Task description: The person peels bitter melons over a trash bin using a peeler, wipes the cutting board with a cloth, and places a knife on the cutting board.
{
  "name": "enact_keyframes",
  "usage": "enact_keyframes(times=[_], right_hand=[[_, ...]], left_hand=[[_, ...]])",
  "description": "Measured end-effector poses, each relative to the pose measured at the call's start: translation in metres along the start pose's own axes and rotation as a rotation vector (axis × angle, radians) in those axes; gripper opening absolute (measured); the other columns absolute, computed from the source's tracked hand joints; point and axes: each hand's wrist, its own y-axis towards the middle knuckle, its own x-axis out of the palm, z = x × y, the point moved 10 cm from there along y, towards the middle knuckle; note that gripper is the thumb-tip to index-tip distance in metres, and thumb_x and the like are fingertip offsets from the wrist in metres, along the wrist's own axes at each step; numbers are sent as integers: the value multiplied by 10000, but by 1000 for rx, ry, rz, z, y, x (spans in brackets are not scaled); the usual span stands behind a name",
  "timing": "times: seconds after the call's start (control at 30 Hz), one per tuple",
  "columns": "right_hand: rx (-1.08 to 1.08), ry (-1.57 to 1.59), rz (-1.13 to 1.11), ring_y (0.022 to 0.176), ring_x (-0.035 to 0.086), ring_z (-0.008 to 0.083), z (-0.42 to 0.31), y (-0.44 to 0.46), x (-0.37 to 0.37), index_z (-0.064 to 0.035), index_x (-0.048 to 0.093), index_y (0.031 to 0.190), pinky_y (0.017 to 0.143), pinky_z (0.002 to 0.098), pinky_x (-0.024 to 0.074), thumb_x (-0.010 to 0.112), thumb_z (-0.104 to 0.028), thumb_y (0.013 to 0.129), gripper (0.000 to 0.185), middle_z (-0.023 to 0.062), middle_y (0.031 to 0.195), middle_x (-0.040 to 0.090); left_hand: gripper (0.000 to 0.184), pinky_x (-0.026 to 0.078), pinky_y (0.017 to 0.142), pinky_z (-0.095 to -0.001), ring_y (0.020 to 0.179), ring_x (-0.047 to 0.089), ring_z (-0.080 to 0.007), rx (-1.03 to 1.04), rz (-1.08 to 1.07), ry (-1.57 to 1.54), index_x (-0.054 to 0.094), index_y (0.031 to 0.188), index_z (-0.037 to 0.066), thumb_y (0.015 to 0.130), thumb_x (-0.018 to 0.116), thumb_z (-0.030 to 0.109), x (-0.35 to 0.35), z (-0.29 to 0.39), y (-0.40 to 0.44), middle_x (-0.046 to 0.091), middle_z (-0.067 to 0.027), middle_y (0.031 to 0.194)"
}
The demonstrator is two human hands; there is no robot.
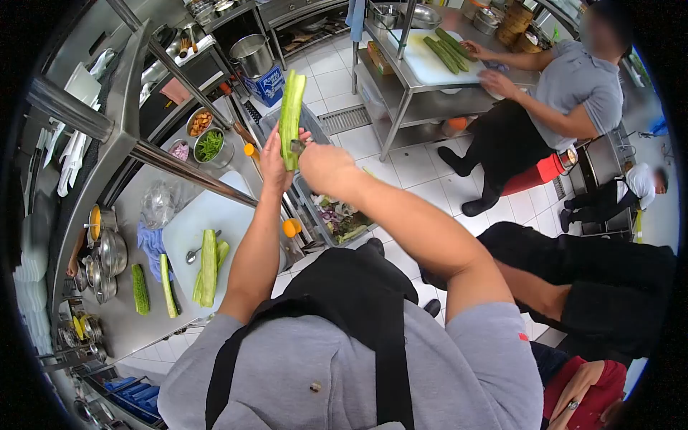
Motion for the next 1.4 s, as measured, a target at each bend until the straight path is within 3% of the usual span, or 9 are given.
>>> enact_keyframes(times=[0.23,0.37,0.53,0.63,0.87,1.1,1.2,1.3,1.4], right_hand=[[-1,-99,142,882,715,340,-9,-12,6,64,682,990,749,415,584,551,-91,862,240,245,985,691],[69,44,-112,931,703,360,1,-35,37,41,705,943,759,440,581,507,-82,883,241,237,1005,674],[85,25,516,731,709,361,36,-7,-45,52,540,926,619,462,568,531,-130,883,187,203,809,684],[-22,-139,204,833,711,369,31,-6,-6,38,610,965,714,454,576,514,-64,851,180,195,879,706],[240,157,181,909,678,449,114,-42,-32,72,613,981,811,495,546,568,-101,820,240,300,895,681],[317,523,394,924,664,465,135,-5,-107,116,618,966,822,500,533,559,-151,807,316,371,944,642],[385,540,9,914,684,415,125,6,-106,87,658,921,801,478,547,589,-181,804,300,339,954,660],[-27,173,155,787,701,390,79,3,-52,78,671,828,746,489,557,540,-120,782,242,303,806,670],[80,340,-204,926,655,459,72,-30,40,57,649,1012,842,510,512,517,-69,763,309,322,946,667]], left_hand=[[494,548,915,-428,1061,639,-275,44,17,-53,343,1500,43,1065,418,264,11,-7,11,613,-165,1169],[521,576,864,-412,978,638,-238,118,49,-46,314,1523,78,1067,413,310,11,9,16,590,-134,1135],[503,586,776,-368,929,652,-223,127,47,115,331,1512,64,1066,417,281,24,5,28,619,-124,1082],[479,583,745,-351,885,663,-220,232,-2,189,373,1481,46,1067,406,286,34,14,42,634,-131,1063],[371,493,572,-272,805,591,-185,-240,-59,-402,529,1248,53,1034,427,339,27,-19,41,628,-126,1068],[402,465,541,-230,785,520,-157,-327,-169,-497,465,1351,53,1041,403,302,66,-39,11,583,-131,1179],[434,436,455,-224,745,566,-163,-316,-146,-323,447,1410,142,1048,417,379,79,-35,7,593,-135,1169],[460,423,423,-223,625,563,-137,-191,2,1,455,1437,163,1036,464,388,69,-24,19,633,-86,1068],[480,533,546,-376,591,659,-231,-243,248,983,665,1194,72,950,573,475,16,-33,25,701,-139,827]])
